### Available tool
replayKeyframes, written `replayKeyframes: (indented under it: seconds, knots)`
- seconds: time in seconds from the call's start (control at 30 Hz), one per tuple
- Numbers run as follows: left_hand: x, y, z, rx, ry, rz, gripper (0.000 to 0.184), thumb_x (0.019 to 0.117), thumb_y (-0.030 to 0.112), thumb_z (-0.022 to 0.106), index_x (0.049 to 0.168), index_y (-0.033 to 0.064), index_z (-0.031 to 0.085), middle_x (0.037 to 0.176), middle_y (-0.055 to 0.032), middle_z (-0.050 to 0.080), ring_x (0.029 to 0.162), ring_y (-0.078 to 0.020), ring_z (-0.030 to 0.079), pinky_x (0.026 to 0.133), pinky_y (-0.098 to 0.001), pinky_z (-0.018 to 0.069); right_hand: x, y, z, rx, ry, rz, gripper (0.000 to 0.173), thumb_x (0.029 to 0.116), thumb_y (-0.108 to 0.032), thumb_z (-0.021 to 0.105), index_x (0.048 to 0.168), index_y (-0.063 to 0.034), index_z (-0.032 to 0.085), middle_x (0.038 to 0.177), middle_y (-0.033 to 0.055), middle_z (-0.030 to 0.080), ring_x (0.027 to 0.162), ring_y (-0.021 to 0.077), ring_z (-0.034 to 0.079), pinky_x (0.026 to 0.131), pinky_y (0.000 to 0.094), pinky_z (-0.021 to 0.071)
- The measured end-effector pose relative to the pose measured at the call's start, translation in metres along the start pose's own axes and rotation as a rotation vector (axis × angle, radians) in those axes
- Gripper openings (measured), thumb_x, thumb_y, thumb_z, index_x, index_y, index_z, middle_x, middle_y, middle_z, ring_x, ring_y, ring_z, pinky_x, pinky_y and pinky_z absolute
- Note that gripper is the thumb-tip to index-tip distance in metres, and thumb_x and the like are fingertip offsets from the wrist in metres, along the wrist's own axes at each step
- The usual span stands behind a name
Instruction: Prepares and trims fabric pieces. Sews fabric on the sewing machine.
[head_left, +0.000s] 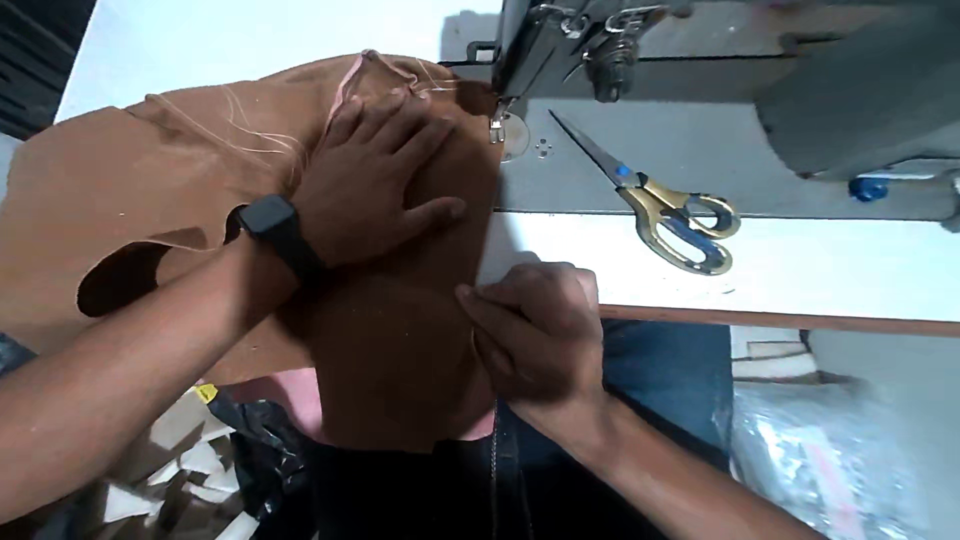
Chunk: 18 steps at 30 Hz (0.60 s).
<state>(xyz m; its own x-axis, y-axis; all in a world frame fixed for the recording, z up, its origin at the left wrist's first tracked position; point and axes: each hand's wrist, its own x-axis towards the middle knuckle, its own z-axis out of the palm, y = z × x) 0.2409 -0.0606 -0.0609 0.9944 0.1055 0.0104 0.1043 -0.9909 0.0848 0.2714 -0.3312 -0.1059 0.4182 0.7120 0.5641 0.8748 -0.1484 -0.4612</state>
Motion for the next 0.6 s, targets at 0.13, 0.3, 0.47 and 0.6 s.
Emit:
replayKeyframes:
  seconds: [0.13, 0.3, 0.47, 0.6]
  knots:
    - [-0.0026, 0.0, 0.0034, -0.026, 0.042, -0.001, 0.099, 0.0852, 0.09, 0.034, 0.162, 0.0293, 0.032, 0.17, -0.0017, 0.026, 0.158, -0.0275, 0.018, 0.128, -0.0605, 0.0085, -0.0044, 0.0014, 0.0015, -0.027, 0.022, -0.013, 0.022, 0.0926, -0.017, 0.069, 0.111, -0.0208, 0.079, 0.105, -0.0025, 0.071, 0.105, 0.0162, 0.06, 0.094, 0.0448, 0.0423]
    - [-0.0043, 0.0007, 0.0069, -0.036, 0.061, 0.002, 0.1, 0.0846, 0.091, 0.034, 0.162, 0.0273, 0.034, 0.17, -0.0036, 0.027, 0.158, -0.0282, 0.019, 0.128, -0.061, 0.0082, -0.0062, 0.003, 0.0053, -0.024, 0.068, -0.02, 0.02, 0.0925, -0.016, 0.068, 0.108, -0.0202, 0.08, 0.104, -0.0014, 0.069, 0.108, 0.018, 0.06, 0.095, 0.0444, 0.0444]
    - [-0.0058, 0.0034, 0.006, -0.041, 0.054, -0.02, 0.1, 0.0846, 0.091, 0.034, 0.162, 0.0273, 0.034, 0.17, -0.0046, 0.026, 0.158, -0.0289, 0.018, 0.127, -0.0627, 0.008, -0.0063, 0.0033, 0.0044, -0.008, 0.066, -0.011, 0.019, 0.0922, -0.015, 0.068, 0.107, -0.0199, 0.08, 0.103, -0.0013, 0.068, 0.107, 0.0189, 0.06, 0.096, 0.0455, 0.0449]
    - [-0.0058, 0.0041, 0.0064, -0.036, 0.06, -0.012, 0.1, 0.0847, 0.091, 0.034, 0.162, 0.027, 0.035, 0.17, -0.0046, 0.026, 0.158, -0.0292, 0.018, 0.127, -0.0629, 0.0092, -0.0061, 0.0025, 0.003, -0.001, 0.062, -0.007, 0.019, 0.0917, -0.014, 0.069, 0.106, -0.0192, 0.08, 0.103, -0.0011, 0.068, 0.107, 0.019, 0.06, 0.095, 0.0449, 0.0458]
